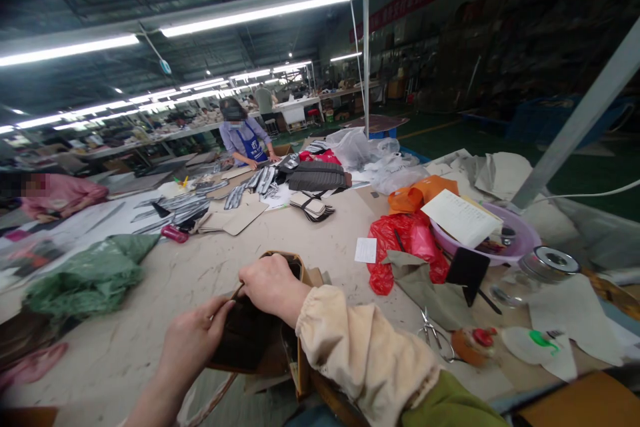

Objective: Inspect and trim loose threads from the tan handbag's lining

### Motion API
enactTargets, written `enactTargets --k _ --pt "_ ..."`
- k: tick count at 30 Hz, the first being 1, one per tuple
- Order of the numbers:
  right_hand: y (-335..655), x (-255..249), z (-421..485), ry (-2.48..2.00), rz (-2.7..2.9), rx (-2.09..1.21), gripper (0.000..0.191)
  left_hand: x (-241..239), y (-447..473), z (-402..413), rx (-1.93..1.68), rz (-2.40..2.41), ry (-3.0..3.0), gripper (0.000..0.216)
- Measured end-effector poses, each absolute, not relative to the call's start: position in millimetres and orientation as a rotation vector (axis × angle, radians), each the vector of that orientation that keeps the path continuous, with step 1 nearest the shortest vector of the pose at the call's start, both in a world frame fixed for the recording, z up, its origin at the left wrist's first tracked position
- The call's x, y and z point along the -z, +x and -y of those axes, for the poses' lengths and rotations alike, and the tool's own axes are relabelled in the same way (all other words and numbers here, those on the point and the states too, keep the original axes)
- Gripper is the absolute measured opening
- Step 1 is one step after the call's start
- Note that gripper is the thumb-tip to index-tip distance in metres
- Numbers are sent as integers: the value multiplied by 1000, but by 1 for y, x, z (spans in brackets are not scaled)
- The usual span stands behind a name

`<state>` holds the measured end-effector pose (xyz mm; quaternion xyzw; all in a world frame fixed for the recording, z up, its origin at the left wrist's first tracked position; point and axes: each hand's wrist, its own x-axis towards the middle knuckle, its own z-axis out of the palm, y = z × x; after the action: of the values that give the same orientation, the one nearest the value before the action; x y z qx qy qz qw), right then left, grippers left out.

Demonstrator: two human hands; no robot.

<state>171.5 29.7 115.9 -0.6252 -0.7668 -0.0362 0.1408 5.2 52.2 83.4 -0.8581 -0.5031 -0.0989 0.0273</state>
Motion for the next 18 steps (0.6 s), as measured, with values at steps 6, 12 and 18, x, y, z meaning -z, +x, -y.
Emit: enactTargets --k 6,12,18 --pt "174 -118 -29 -1808 2219 75 18 -92 7 -52 200 1577 -2775 33" --pt "176 -116 -29 -1788 2226 104 17 -96 11 -59 98 1557 -2821 35" --pt "180 -108 -33 -1712 2245 123 19 -89 13 -63 86 1534 -2745 34"
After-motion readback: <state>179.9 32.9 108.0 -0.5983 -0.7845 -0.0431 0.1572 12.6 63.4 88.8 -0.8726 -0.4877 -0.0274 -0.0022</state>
